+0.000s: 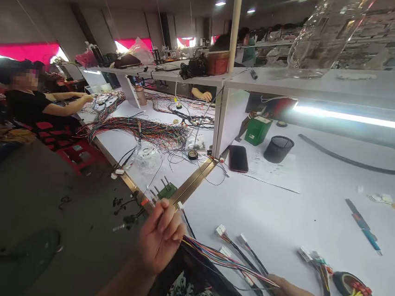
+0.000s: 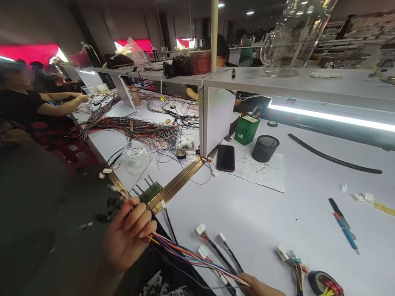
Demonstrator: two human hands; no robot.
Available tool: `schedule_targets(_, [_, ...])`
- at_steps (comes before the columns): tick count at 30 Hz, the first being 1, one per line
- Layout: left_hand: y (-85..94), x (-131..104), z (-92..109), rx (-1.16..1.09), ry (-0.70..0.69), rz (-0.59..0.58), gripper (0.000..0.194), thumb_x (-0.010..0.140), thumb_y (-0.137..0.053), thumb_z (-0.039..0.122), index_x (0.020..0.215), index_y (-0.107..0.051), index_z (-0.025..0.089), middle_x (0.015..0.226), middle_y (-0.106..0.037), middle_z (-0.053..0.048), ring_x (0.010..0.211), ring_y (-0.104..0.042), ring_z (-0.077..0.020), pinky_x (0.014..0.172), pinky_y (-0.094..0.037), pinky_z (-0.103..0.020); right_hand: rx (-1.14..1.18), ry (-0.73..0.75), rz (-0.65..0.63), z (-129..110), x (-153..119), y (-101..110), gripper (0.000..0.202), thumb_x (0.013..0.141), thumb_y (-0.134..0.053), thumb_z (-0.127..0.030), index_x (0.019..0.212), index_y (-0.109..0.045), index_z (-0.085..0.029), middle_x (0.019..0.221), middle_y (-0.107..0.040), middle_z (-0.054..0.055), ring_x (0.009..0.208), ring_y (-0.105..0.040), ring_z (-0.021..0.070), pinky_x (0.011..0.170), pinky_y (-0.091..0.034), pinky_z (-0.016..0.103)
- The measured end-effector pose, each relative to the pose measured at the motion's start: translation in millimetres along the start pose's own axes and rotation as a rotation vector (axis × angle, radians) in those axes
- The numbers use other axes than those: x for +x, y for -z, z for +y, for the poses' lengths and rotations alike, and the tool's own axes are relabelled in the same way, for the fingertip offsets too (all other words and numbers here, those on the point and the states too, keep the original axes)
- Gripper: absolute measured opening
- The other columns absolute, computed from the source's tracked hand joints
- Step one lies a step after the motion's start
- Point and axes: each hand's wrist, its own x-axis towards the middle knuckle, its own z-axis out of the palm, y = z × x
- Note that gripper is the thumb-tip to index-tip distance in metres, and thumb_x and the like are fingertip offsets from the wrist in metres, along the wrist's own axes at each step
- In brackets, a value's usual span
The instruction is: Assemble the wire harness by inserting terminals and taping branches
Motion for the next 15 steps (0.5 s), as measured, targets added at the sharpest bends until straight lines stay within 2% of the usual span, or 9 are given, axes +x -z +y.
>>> schedule_targets(2, [-13.3,16,12,0.190,0.029,-0.055,0.016,0.087,-0.062,0.036,0.085,-0.066,0.020,0.051,-0.021,0.009,0.043,-0.014,-0.0054,0.041,-0.023,-0.018,-0.049,0.042,0.003,-4,13,-1,0.031,0.093,-0.043,-0.041,0.113,-0.067,-0.038,0.107,-0.073,0.000,0.097,-0.069,0.0269,0.084,-0.057,0.038])
schedule_targets(4, [-24.4,28,15,0.414,0.105,-0.149,0.025,0.085,-0.064,0.040,0.087,-0.066,0.016,0.050,-0.023,0.010,0.043,-0.013,-0.0046,0.041,-0.016,-0.019,-0.111,0.076,0.023,-15,29,4,0.032,0.094,-0.041,-0.037,0.115,-0.066,-0.037,0.105,-0.074,0.001,0.094,-0.070,0.0261,0.082,-0.057,0.039])
schedule_targets(6, [-34.1,36,11,0.561,0.214,-0.250,0.032,0.082,-0.066,0.045,0.087,-0.065,0.014,0.049,-0.026,0.010,0.043,-0.014,-0.0041,0.042,-0.013,-0.020,-0.166,0.124,0.020,-36,45,14,0.032,0.094,-0.044,-0.038,0.118,-0.065,-0.035,0.106,-0.072,0.003,0.095,-0.069,0.0246,0.084,-0.056,0.039])
schedule_targets(8, [-43.3,41,2,0.627,0.329,-0.341,0.036,0.080,-0.067,0.048,0.087,-0.065,0.013,0.049,-0.025,0.010,0.043,-0.014,-0.0038,0.043,-0.011,-0.021,-0.153,0.217,0.019,-67,58,27,0.041,0.090,-0.054,-0.042,0.129,-0.057,-0.033,0.119,-0.066,0.006,0.106,-0.064,0.0244,0.092,-0.053,0.039])
schedule_targets(9, [-47.9,44,-4,0.651,0.377,-0.380,0.035,0.079,-0.068,0.048,0.086,-0.065,0.013,0.050,-0.026,0.010,0.043,-0.015,-0.0038,0.044,-0.011,-0.021,-0.097,0.283,0.041,-84,64,34,0.049,0.087,-0.058,-0.045,0.134,-0.053,-0.031,0.127,-0.061,0.007,0.114,-0.059,0.0250,0.097,-0.049,0.040])
schedule_targets(11, [-57.4,51,-16,0.695,0.455,-0.448,0.032,0.076,-0.072,0.044,0.082,-0.065,0.013,0.051,-0.029,0.009,0.044,-0.018,-0.0034,0.045,-0.013,-0.022,0.084,0.389,0.085,-118,74,47,0.052,0.090,-0.053,-0.047,0.138,-0.047,-0.028,0.136,-0.053,0.010,0.123,-0.051,0.0255,0.103,-0.043,0.042])
schedule_targets(13, [-67.2,59,-26,0.698,0.519,-0.499,0.031,0.073,-0.075,0.042,0.075,-0.062,0.013,0.053,-0.036,0.007,0.045,-0.025,-0.0033,0.046,-0.014,-0.023,0.271,0.419,0.088,-145,81,56,0.051,0.093,-0.047,-0.049,0.138,-0.048,-0.025,0.132,-0.055,0.010,0.119,-0.053,0.0249,0.100,-0.045,0.042])
schedule_targets(15, [-76.6,67,-33,0.676,0.577,-0.554,0.032,0.070,-0.076,0.040,0.072,-0.059,0.013,0.057,-0.045,0.004,0.047,-0.031,-0.0035,0.046,-0.014,-0.023,0.449,0.406,0.062,-162,87,60,0.048,0.094,-0.045,-0.051,0.133,-0.053,-0.023,0.121,-0.060,0.009,0.104,-0.059,0.0219,0.088,-0.051,0.037])
